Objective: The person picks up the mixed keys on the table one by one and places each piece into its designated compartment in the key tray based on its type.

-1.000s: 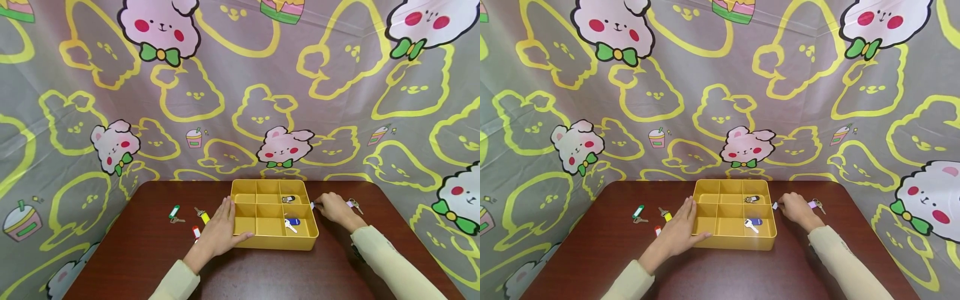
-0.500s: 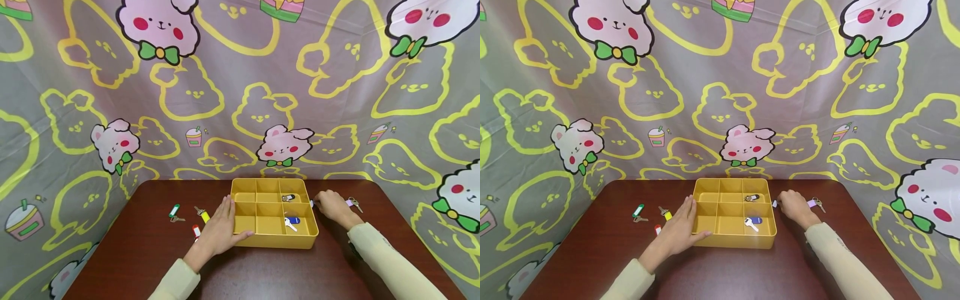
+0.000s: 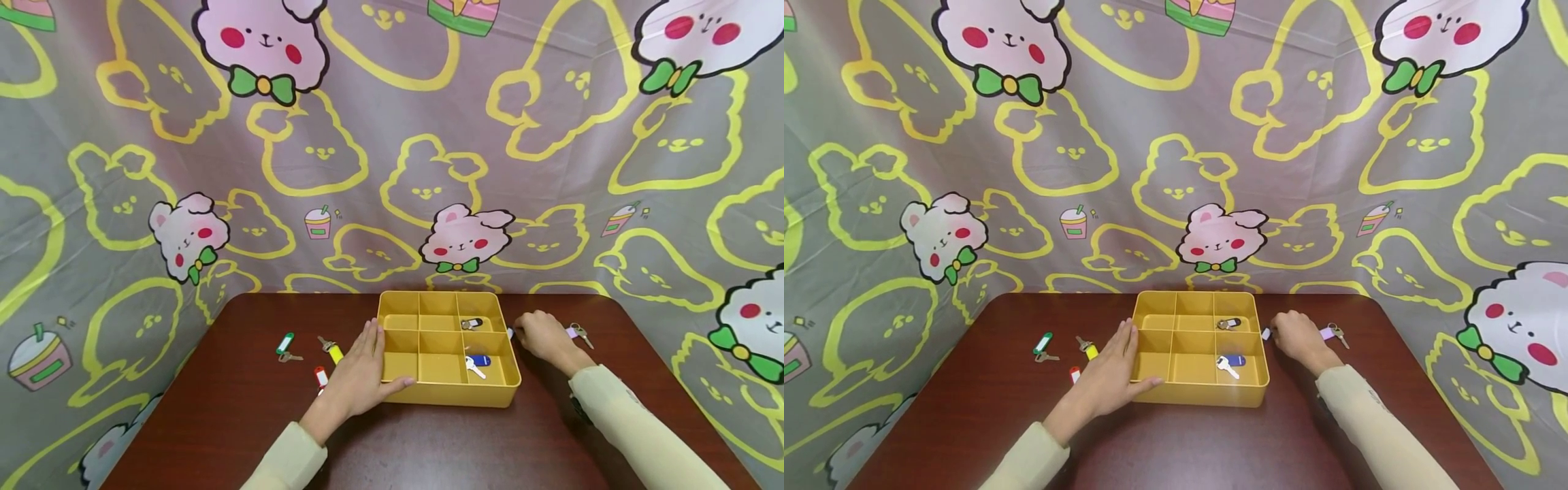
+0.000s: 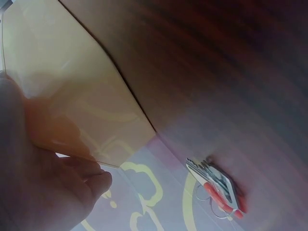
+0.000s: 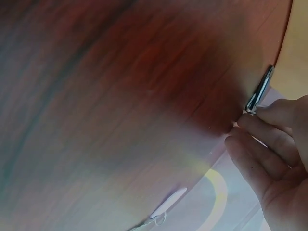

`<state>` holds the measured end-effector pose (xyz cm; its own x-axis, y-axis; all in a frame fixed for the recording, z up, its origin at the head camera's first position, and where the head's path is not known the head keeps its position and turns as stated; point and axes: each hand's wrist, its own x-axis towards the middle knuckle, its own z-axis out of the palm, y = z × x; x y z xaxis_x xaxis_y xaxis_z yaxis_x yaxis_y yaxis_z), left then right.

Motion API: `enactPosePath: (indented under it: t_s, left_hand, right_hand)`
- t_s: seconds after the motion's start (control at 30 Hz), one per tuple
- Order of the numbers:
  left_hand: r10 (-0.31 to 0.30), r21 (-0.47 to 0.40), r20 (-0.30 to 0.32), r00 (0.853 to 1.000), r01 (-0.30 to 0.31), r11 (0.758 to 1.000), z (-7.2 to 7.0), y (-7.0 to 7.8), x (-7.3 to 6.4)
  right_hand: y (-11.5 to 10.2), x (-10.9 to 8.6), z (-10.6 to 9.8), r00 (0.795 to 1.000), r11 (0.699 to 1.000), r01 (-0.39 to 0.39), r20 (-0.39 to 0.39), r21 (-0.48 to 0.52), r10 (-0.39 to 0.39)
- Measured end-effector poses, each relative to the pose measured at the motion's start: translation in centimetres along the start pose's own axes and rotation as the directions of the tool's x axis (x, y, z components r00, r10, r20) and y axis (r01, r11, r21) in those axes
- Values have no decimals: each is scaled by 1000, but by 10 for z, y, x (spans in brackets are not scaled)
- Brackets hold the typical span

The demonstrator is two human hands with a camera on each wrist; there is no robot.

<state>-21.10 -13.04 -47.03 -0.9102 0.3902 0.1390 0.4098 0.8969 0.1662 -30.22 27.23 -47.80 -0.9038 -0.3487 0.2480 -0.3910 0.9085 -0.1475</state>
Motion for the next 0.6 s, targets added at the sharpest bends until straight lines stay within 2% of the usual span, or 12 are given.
enactPosePath:
  t_s: [0.23,0.43,0.6]
  left_hand:
    - [-1,1,-3,1000,1,1000,0,1,0]
    - [3,6,0,1000,-3,1000,1,1,-1]
    - [11,13,-10,1000,-11,1000,2,0,0]
  right_hand:
    - [2,-3,-1,1000,1000,12,-21,27,-11]
    - [2,-7,-2,999,995,-35,-6,91,36]
    - [3,-10,-3,997,986,-65,-27,153,70]
